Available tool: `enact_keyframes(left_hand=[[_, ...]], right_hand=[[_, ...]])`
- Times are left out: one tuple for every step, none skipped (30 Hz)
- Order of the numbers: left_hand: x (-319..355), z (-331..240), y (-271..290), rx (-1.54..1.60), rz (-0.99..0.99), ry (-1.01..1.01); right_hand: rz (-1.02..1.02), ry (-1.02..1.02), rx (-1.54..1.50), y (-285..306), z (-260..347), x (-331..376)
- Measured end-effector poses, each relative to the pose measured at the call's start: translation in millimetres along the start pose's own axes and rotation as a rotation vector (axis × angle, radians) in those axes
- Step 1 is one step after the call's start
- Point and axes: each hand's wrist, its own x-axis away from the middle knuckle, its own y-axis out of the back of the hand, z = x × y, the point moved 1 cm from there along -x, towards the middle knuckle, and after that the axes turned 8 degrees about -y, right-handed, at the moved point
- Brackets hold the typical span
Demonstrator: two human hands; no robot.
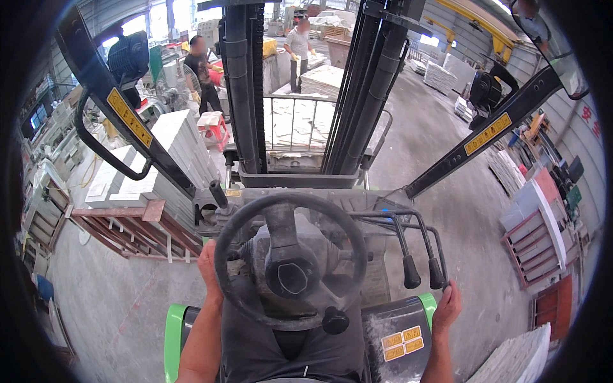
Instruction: The person operates a forklift inside a warehouse, steering and maneuvering the vehicle while navigating around stacked materials and other workers. The forklift forks remain empty throughout the clip.
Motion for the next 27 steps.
enact_keyframes(left_hand=[[-1, 1, -1, 0.048, 0.015, 0.008], [-2, 2, -1, 0.006, 0.012, 0.015], [-4, 4, -1, 0.0, 0.027, 0.035], [-5, 5, -1, -0.005, 0.022, 0.059], [-7, 6, -2, -0.067, 0.048, -0.051], [-9, 6, -2, -0.125, 0.056, -0.161], [-10, 6, -2, -0.18, 0.063, -0.272], [-12, 8, 0, -0.174, 0.074, -0.135], [-13, 9, 2, -0.134, 0.072, -0.134], [-14, 11, 5, -0.094, 0.069, -0.133], [-15, 12, 7, -0.053, 0.067, -0.131], [-14, 14, 11, 0.011, 0.028, -0.064], [-14, 17, 14, 0.021, 0.031, -0.056], [-13, 19, 15, 0.034, 0.023, -0.033], [-12, 22, 17, 0.046, 0.015, -0.011], [-13, 25, 17, 0.029, 0.02, -0.04], [-12, 27, 16, 0.011, 0.021, -0.07], [-12, 29, 15, -0.007, 0.023, -0.1], [-12, 31, 15, -0.018, 0.013, -0.116], [-11, 32, 14, -0.028, 0.003, -0.131], [-10, 33, 13, -0.036, 0.0, -0.146], [-10, 34, 13, -0.027, 0.0, -0.127], [-10, 34, 13, -0.018, -0.001, -0.107], [-10, 34, 13, 0.001, 0.008, -0.083], [-9, 33, 14, 0.022, 0.004, -0.06], [-9, 33, 14, 0.052, 0.013, -0.032], [-9, 32, 15, 0.083, 0.021, -0.004]], right_hand=[[-0.043, 0.044, -0.003, 0, -6, 12], [0.012, -0.022, -0.043, -1, -11, 23], [0.004, -0.018, -0.009, -1, -14, 31], [-0.002, -0.024, 0.012, -1, -15, 37], [0.005, -0.032, 0.023, -2, -14, 40], [0.062, -0.152, 0.034, -3, -13, 42], [0.052, -0.099, 0.043, -4, -10, 42], [0.041, -0.066, 0.048, -6, -7, 41], [0.034, -0.012, 0.036, -7, -4, 39], [0.023, -0.015, -0.001, -10, -1, 36], [0.018, -0.004, 0.015, -11, 3, 34], [0.024, 0.018, 0.02, -13, 7, 32], [0.031, 0.04, 0.025, -14, 11, 30], [0.043, -0.088, -0.115, -14, 14, 29], [0.057, -0.216, -0.254, -13, 18, 28], [0.072, -0.42, -0.363, -12, 23, 29], [0.073, -0.381, -0.463, -10, 31, 30], [0.076, -0.416, -0.535, -7, 39, 31], [0.098, -0.436, -0.651, -6, 50, 33], [0.173, -0.498, -0.678, -2, 59, 35], [0.193, -0.455, -0.655, 0, 71, 37], [0.214, -0.387, -0.68, 0, 83, 39], [0.233, -0.32, -0.705, 1, 95, 40], [0.199, -0.169, -0.664, -2, 107, 39], [0.21, -0.216, -0.693, -4, 116, 37], [0.225, -0.247, -0.725, -7, 124, 33], [0.242, -0.277, -0.757, -10, 130, 27]])
